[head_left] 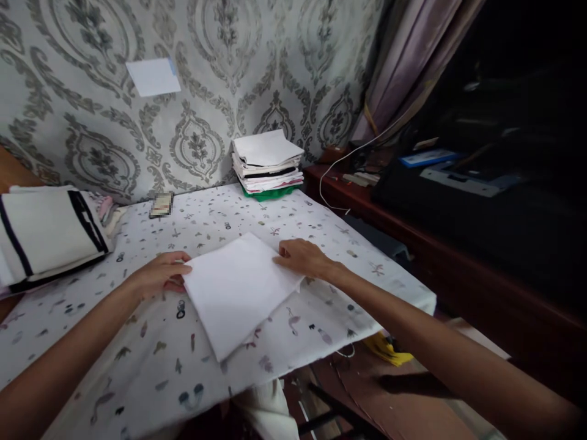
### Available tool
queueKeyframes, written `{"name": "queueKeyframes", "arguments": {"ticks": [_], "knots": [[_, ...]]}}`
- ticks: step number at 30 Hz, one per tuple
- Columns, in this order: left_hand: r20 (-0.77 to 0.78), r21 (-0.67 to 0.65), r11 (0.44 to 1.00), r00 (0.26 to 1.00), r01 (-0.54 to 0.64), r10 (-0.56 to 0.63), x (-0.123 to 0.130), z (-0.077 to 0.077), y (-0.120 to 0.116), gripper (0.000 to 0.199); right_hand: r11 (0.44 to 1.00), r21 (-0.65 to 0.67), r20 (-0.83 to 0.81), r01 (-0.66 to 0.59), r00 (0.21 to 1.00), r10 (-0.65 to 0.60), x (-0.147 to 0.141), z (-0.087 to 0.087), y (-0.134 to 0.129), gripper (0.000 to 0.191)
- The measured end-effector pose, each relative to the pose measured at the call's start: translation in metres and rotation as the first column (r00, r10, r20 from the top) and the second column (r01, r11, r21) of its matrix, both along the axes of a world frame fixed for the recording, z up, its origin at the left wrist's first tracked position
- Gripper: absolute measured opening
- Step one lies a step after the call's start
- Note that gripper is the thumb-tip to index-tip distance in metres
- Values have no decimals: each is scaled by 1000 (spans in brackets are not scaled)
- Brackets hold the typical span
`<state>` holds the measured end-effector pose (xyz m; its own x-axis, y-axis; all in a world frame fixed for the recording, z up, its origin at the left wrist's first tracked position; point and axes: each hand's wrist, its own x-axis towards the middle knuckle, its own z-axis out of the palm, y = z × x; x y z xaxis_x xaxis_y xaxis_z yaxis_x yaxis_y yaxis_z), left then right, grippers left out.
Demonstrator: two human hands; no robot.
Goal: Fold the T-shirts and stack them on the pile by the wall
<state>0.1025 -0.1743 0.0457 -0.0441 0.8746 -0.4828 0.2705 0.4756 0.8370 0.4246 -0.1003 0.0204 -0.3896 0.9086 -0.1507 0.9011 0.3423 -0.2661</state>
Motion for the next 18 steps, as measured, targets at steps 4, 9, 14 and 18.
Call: {"name": "queueKeyframes", "arguments": {"ticks": [4, 9, 14, 18], "knots": [[-2, -8, 991, 991, -134, 134, -9, -17, 2, 48, 973, 191, -98, -127, 984, 148, -47, -7, 9, 39], [-99, 43, 998, 993, -54, 58, -6, -34, 0, 41, 906, 146, -83, -398, 907, 413, -95, -30, 34, 64], [-77, 93, 995, 996, -25, 33, -22, -48, -12, 44, 914, 113, -73, -390, 914, 399, -93, -49, 48, 79], [-68, 91, 994, 996, -58, 65, -21, -48, -15, 47, 918, 118, -111, -379, 914, 391, -90, -51, 50, 77]]}}
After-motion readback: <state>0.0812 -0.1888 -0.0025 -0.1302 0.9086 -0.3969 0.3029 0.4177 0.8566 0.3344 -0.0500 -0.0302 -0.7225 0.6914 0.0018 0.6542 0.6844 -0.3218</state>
